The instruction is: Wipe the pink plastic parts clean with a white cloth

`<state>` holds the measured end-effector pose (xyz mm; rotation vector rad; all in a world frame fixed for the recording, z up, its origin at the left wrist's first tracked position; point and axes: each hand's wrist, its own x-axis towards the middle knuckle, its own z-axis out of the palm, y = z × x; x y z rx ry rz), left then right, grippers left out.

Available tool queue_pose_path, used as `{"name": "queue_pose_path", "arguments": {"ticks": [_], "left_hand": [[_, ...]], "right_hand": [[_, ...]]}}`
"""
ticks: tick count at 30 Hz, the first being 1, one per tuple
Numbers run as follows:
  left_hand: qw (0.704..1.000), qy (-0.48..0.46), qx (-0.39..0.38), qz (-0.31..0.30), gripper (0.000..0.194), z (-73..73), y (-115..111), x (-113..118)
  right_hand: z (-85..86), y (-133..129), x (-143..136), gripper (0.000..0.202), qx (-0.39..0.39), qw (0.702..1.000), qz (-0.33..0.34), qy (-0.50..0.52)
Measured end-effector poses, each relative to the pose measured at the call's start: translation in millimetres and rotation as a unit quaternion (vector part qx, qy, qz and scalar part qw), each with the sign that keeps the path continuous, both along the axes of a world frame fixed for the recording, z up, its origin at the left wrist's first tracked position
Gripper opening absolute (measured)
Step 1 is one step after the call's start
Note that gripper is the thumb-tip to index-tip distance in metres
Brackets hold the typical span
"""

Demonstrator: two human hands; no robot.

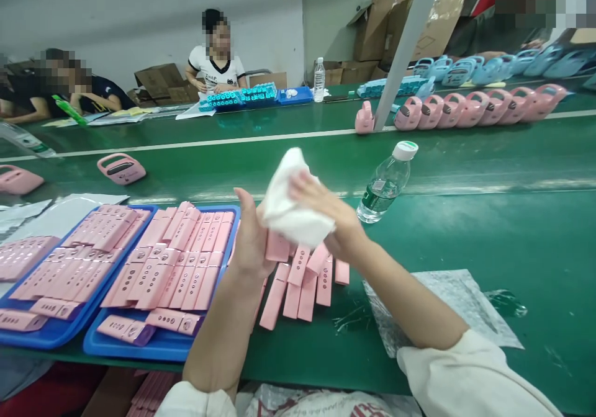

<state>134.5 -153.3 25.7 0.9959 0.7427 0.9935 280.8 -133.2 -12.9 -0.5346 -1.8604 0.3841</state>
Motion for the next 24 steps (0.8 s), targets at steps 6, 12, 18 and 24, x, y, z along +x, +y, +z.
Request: {"name": "queue_pose_path", "arguments": {"ticks": [6, 12, 18, 24], "left_hand": [[0.994, -0.090, 0.059, 0.002, 0.044, 6.2, -14.0, 8.6], [0.995, -0.095, 0.041, -0.005, 0.035, 0.3, -11.0, 11.8], [0.997, -0.038, 0.050, 0.040, 0.034, -4.3, -9.6, 15.2], [0.994, 0.064, 0.075, 0.046, 0.030, -3.7, -12.4, 14.9]], "right_hand": [[-2.4, 30.7, 18.3, 0.044, -0.371, 0.860, 0.006, 0.350], [12.0, 9.8, 11.9, 0.032, -0.375, 0.835, 0.014, 0.403], [14.8, -14.0, 6.8, 0.027, -0.286, 0.902, 0.034, 0.321], [16.0, -13.7, 13.0, 0.022, -0.212, 0.958, -0.013, 0.192]]}}
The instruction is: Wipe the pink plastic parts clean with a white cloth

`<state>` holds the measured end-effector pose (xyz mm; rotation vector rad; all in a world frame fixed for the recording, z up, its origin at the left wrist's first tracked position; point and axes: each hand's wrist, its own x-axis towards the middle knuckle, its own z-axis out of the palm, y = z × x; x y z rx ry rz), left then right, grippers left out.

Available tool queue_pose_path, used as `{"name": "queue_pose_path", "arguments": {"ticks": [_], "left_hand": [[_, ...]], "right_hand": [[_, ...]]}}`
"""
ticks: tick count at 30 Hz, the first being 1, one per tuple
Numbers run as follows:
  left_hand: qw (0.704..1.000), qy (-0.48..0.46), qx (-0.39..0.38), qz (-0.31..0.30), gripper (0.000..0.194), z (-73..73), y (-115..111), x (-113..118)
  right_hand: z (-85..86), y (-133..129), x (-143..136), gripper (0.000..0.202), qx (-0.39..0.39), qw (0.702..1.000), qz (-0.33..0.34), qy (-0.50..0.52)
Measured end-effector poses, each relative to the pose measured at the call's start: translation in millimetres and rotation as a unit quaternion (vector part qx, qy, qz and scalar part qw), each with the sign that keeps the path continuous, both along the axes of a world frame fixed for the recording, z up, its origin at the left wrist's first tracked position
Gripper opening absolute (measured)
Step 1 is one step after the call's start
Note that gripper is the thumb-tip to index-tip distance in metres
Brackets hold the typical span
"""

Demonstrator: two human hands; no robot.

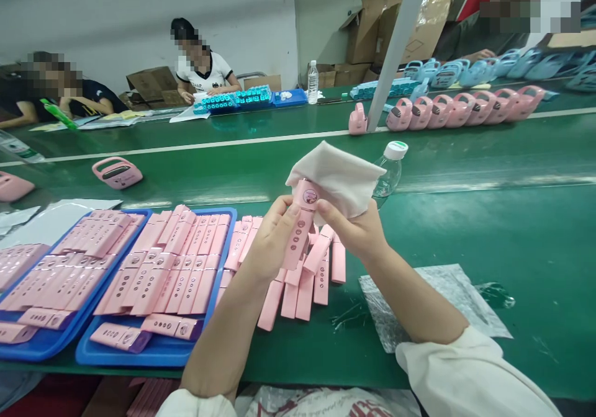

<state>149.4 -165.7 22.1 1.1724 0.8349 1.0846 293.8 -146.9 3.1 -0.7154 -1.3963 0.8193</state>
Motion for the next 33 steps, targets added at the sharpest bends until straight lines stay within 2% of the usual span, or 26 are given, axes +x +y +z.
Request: {"name": "queue_pose_path", "arguments": {"ticks": [4, 7, 11, 15, 17, 20, 23, 26, 30, 33], "left_hand": [[0.998, 0.065, 0.004, -0.006, 0.029, 0.1, -0.1, -0.3], [0.992, 0.114, 0.045, 0.003, 0.028, 1.0, 0.2, -3.7], [0.969, 0.222, 0.106, 0.033, 0.031, 4.3, -0.1, -10.7], [0.951, 0.281, 0.114, 0.063, 0.032, 7.3, -0.9, -13.4], [0.956, 0.267, 0.107, 0.063, 0.030, 7.8, -1.5, -13.9], [0.975, 0.208, 0.076, 0.003, 0.029, 8.5, -2.2, -16.8], [0.991, 0.115, 0.042, -0.058, 0.030, 11.0, -2.9, -20.8], [0.995, 0.060, 0.017, -0.080, 0.030, 15.1, -3.9, -22.2], [0.996, 0.047, 0.011, -0.077, 0.027, 17.7, -5.2, -19.9], [0.997, 0.048, 0.018, -0.053, 0.029, 13.6, -2.8, -18.1]], "right_hand": [[4.8, 4.3, 3.1, 0.022, -0.015, 0.999, 0.015, -0.030], [8.7, 2.6, 3.3, 0.021, -0.053, 0.997, 0.045, -0.026], [8.0, 3.0, 1.9, 0.019, -0.092, 0.994, 0.061, 0.000], [1.9, 9.9, 1.2, 0.017, -0.104, 0.992, 0.062, 0.043], [-1.3, 14.0, 1.5, 0.015, -0.088, 0.994, 0.039, 0.060], [-5.4, 22.9, 2.6, 0.017, -0.103, 0.987, -0.016, 0.124], [-9.2, 36.3, 4.6, 0.023, -0.154, 0.960, -0.043, 0.232], [-11.0, 47.5, 7.3, 0.026, -0.192, 0.930, -0.053, 0.308], [-5.9, 45.2, 8.4, 0.023, -0.213, 0.911, -0.052, 0.349], [-0.2, 32.4, 6.7, 0.027, -0.184, 0.927, -0.047, 0.323]]}}
